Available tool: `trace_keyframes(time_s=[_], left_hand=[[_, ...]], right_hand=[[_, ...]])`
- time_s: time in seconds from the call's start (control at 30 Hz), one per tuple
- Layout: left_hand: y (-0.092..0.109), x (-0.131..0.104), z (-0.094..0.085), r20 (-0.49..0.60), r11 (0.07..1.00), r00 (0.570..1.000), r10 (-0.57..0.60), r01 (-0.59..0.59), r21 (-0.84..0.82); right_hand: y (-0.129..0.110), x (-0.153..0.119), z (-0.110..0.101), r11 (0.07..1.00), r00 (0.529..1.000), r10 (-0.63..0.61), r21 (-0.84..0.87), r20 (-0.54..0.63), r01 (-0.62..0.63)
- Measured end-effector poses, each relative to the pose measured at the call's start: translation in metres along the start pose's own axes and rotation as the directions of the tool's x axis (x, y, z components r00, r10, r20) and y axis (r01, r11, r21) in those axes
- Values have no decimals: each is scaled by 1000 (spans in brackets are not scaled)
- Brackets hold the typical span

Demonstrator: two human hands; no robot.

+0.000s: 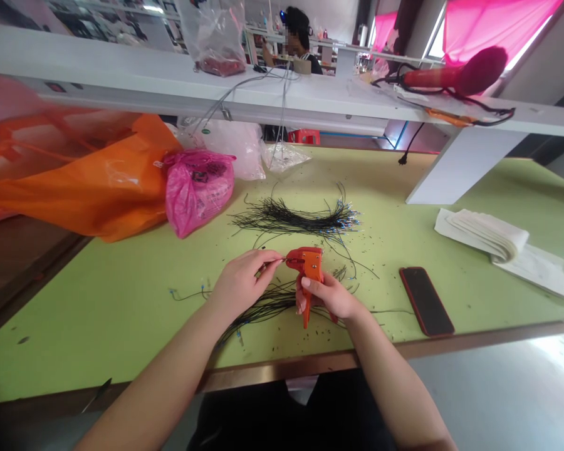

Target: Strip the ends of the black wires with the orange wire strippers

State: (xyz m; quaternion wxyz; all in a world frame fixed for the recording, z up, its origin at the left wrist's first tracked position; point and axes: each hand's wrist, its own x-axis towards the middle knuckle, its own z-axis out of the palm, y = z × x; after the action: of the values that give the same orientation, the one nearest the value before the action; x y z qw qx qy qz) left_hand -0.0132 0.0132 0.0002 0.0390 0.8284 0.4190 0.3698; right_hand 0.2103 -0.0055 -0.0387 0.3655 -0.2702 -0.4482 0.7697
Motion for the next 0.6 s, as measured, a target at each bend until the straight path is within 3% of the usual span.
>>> trace_keyframes(time_s=[0.17,0.37,0.47,0.6], left_hand=[[0,1,-2,25,999,999,-33,33,-15],[0,-1,-1,3,996,998,-66,66,-59],[6,0,10,79,989,990,-119,125,-79],[30,6,40,359,982,917,-176,191,-7]], right_hand=[[0,-1,-4,999,999,-36,1,-29,36],[-15,-4,-6,951,971,-197,213,-139,224],[-23,-8,-6,919,962,-270,292,-28,266],[-24,-13,-5,927,929,-306,286,209,242]])
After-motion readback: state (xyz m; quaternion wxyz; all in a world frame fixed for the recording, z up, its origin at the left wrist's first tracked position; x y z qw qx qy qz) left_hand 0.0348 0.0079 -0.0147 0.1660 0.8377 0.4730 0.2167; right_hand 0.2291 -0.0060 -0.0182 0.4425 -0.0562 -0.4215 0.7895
